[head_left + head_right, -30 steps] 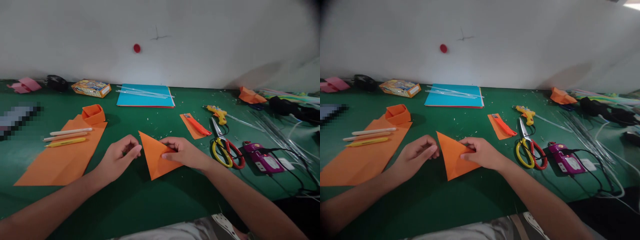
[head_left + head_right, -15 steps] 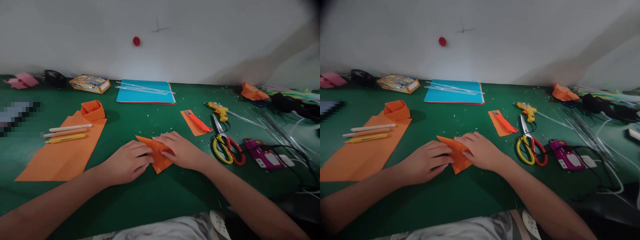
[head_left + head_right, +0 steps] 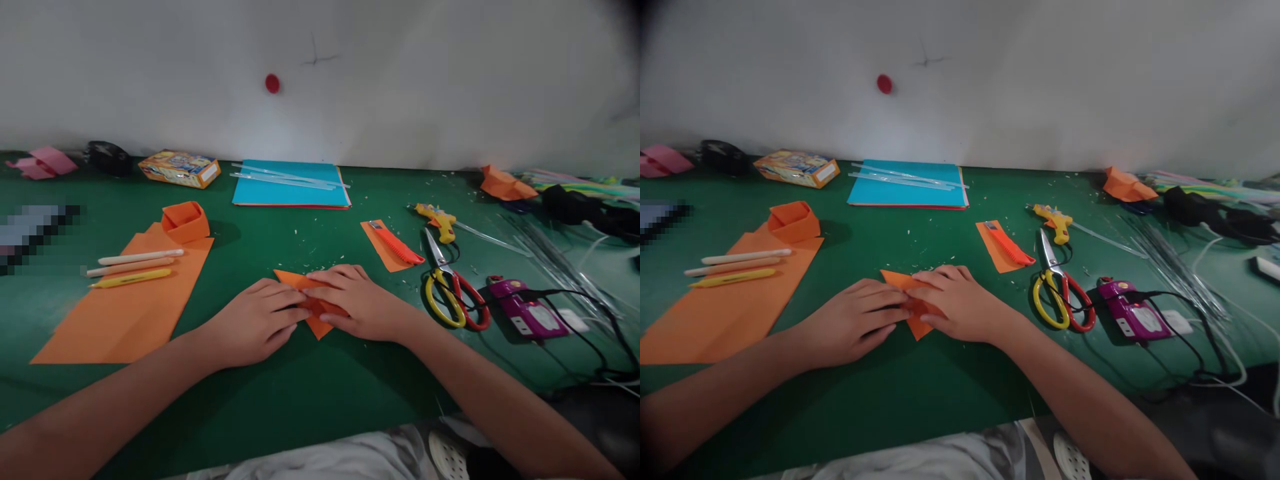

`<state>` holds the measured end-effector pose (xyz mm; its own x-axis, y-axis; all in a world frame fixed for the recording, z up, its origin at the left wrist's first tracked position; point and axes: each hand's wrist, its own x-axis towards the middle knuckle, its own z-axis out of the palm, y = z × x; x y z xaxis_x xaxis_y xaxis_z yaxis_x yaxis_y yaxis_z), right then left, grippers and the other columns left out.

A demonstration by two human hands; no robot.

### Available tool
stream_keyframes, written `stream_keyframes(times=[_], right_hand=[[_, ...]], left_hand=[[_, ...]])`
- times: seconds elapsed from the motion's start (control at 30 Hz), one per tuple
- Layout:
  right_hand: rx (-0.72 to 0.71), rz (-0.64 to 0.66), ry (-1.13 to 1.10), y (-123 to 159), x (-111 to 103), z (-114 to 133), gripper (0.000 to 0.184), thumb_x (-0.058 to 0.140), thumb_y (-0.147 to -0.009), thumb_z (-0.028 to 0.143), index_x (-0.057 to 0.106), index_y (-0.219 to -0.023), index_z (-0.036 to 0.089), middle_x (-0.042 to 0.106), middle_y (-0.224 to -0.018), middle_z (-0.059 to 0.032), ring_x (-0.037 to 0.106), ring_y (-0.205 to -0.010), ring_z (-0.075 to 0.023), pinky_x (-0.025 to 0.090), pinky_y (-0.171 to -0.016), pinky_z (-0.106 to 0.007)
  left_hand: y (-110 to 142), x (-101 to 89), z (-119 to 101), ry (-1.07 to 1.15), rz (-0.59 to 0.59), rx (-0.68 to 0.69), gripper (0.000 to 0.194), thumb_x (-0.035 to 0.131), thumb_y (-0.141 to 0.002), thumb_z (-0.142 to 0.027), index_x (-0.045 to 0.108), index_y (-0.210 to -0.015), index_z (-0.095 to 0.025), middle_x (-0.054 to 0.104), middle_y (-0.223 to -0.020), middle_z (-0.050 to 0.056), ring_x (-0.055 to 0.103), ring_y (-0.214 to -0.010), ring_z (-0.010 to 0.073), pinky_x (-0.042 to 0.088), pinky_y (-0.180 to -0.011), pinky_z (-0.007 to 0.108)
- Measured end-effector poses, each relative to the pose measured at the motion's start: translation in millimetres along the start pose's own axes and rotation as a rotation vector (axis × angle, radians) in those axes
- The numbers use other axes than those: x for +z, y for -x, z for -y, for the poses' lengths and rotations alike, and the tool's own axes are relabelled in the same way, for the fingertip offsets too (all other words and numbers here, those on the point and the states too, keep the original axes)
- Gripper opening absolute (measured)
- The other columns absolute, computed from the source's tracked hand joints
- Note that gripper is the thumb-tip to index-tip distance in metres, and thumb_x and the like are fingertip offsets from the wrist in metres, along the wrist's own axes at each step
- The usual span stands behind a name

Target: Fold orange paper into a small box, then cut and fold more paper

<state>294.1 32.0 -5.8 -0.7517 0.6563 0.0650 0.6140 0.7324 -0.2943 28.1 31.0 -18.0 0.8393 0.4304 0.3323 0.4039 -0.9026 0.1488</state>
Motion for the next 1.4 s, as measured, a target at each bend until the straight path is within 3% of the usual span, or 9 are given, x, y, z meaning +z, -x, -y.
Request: stream_keyframes(times=[0.77, 1.03, 1.4], right_hand=[[0.007, 0.019, 0.045, 0.7, 2.0, 1.3, 0.046, 0.055, -0.102, 0.042, 0.055, -0.146, 0.029, 0.044, -0.16, -0.0086, 0.042, -0.137, -0.0323, 0.038, -0.111, -0.056], [0.002, 0.027, 0.018, 1.4, 0.1, 2.8, 0.045, 0.053, -0.103, 0.041, 0.056, -0.145, 0.028, 0.045, -0.159, -0.0081, 0.042, -0.138, -0.0319, 0.037, -0.111, -0.054], [-0.018, 0.032, 0.041, 3.3, 2.3, 2.8, 0.047, 0.05, -0.104, 0.041, 0.052, -0.148, 0.025, 0.044, -0.161, -0.0059, 0.043, -0.135, -0.0313, 0.038, -0.109, -0.053]], left_hand=[[0.7, -1.1, 0.1, -0.029, -0.032, 0.048, 0.026, 0.056, -0.095, -0.015, 0.072, -0.115, -0.022, 0.073, -0.118, 0.008, 0.066, -0.111, 0.0234, 0.049, -0.097, 0.039], [2.4, 0.3, 1.2, -0.005, 0.021, 0.042, 0.032, 0.053, -0.098, -0.017, 0.068, -0.126, -0.024, 0.072, -0.122, 0.007, 0.064, -0.116, 0.0234, 0.046, -0.099, 0.04], [0.6, -2.0, 0.8, -0.003, 0.036, 0.049, 0.03, 0.051, -0.1, -0.017, 0.07, -0.123, -0.023, 0.072, -0.123, 0.007, 0.065, -0.116, 0.0233, 0.046, -0.098, 0.04]])
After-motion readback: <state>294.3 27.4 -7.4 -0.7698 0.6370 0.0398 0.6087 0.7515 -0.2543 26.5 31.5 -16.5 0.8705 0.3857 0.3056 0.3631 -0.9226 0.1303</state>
